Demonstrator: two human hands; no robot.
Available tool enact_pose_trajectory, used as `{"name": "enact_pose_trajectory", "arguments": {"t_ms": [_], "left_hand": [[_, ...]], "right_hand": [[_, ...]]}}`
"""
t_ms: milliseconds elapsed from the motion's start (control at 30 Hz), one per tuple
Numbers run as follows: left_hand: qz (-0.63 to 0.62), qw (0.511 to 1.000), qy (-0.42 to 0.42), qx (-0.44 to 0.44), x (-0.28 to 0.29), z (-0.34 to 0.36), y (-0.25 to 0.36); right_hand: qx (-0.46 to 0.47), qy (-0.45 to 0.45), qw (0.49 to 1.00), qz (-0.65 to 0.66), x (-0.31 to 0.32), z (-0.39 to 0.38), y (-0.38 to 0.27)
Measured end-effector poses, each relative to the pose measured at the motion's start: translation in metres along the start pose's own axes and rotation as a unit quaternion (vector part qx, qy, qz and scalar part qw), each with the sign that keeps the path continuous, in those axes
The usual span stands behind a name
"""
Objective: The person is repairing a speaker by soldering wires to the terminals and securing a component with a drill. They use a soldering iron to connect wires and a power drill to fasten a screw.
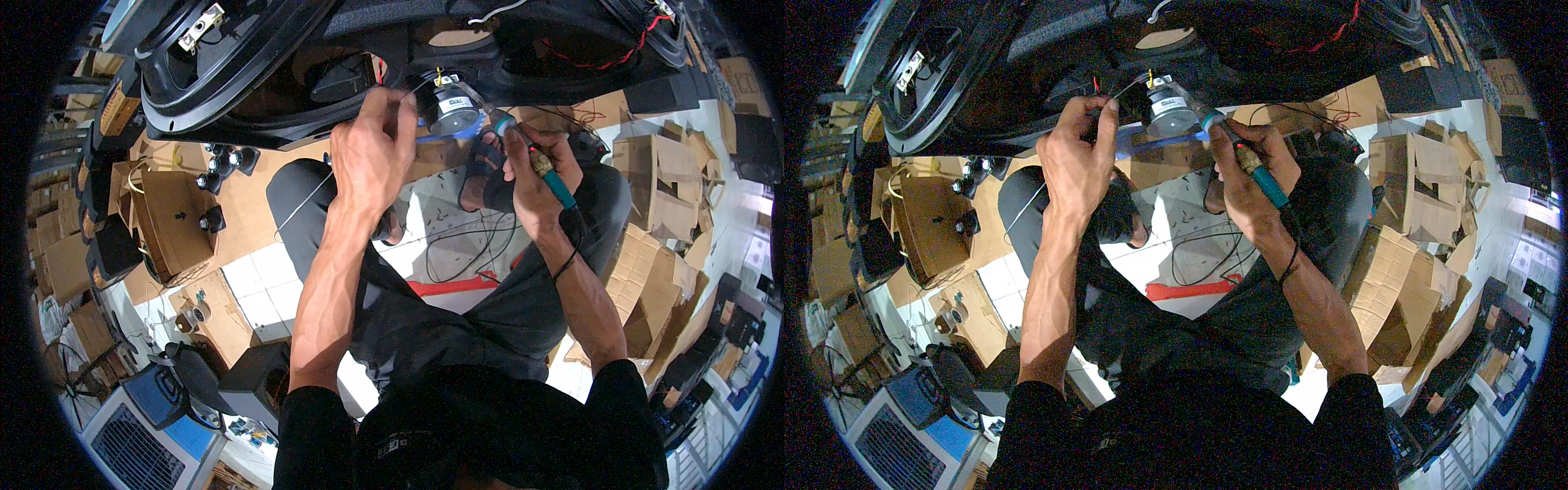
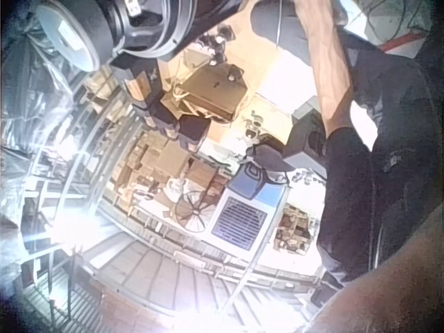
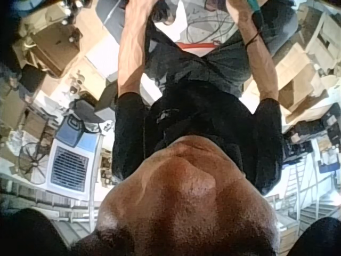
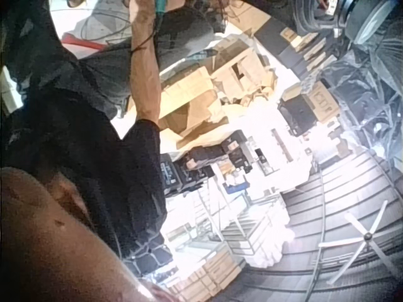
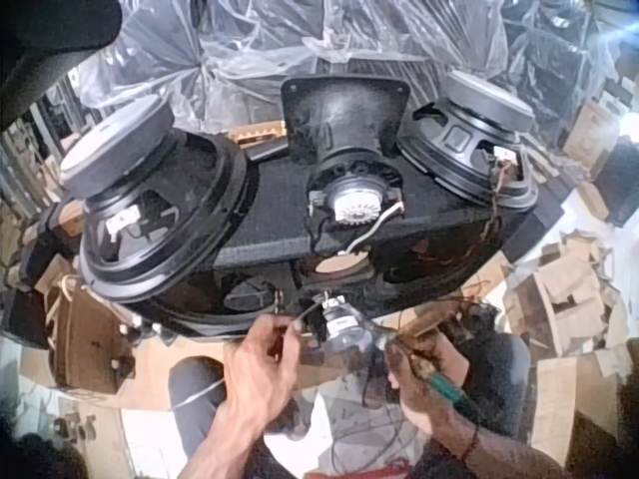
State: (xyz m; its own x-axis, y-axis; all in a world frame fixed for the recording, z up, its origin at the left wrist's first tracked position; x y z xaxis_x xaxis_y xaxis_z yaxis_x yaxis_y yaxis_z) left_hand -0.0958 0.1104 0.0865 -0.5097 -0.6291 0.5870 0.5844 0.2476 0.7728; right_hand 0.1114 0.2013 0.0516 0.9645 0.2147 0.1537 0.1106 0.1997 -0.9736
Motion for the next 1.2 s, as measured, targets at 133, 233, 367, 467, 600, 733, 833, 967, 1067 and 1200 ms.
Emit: {"name": "enact_pose_trajectory", "arguments": {"t_ms": [133,233,367,467,600,733,833,967,1067,1200], "left_hand": [[0.0,1.0,0.001,-0.009,0.002,-0.001,-0.002],[0.008,1.0,-0.005,-0.007,0.004,0.0,-0.004],[0.02,0.998,0.028,-0.043,0.014,-0.002,-0.006],[0.027,0.996,0.042,-0.072,0.019,-0.005,-0.009],[0.009,0.997,0.023,-0.072,0.018,-0.007,-0.007],[0.025,0.999,-0.016,-0.039,0.014,-0.008,-0.01],[0.008,1.0,-0.023,-0.001,0.01,-0.01,-0.016],[-0.008,0.999,-0.039,0.01,0.003,-0.011,-0.02],[-0.008,0.999,-0.047,0.017,0.001,-0.012,-0.02],[0.014,0.998,-0.056,0.001,0.0,-0.011,-0.018]], "right_hand": [[-0.012,0.001,1.0,0.024,0.0,-0.002,-0.001],[-0.024,0.021,0.999,0.021,0.005,0.0,0.003],[-0.037,0.034,0.999,0.02,0.011,0.0,0.0],[-0.036,0.035,0.999,0.022,0.012,0.0,0.0],[-0.028,0.023,0.999,0.04,0.009,-0.003,-0.003],[-0.018,-0.011,0.998,0.056,-0.001,-0.005,-0.004],[-0.021,-0.033,0.998,0.042,-0.007,-0.007,-0.002],[-0.036,-0.037,0.999,0.015,-0.012,-0.007,-0.002],[-0.052,-0.042,0.998,0.014,-0.015,-0.007,-0.004],[-0.046,-0.043,0.998,-0.016,-0.013,-0.007,-0.002]]}}
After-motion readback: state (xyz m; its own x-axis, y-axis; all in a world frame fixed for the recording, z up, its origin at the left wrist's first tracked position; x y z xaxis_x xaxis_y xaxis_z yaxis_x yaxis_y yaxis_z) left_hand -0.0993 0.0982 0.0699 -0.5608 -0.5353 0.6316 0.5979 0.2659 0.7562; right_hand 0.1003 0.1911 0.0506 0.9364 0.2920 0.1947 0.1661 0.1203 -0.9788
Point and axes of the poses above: each hand's wrist, its own z-axis towards the middle knuckle, its own x-axis out of the back of the hand, y = z × x, the point moved 9 cm from there along z, towards the middle knuckle, and after that the axes turned 1 degree about y, right-handed, at the moved point
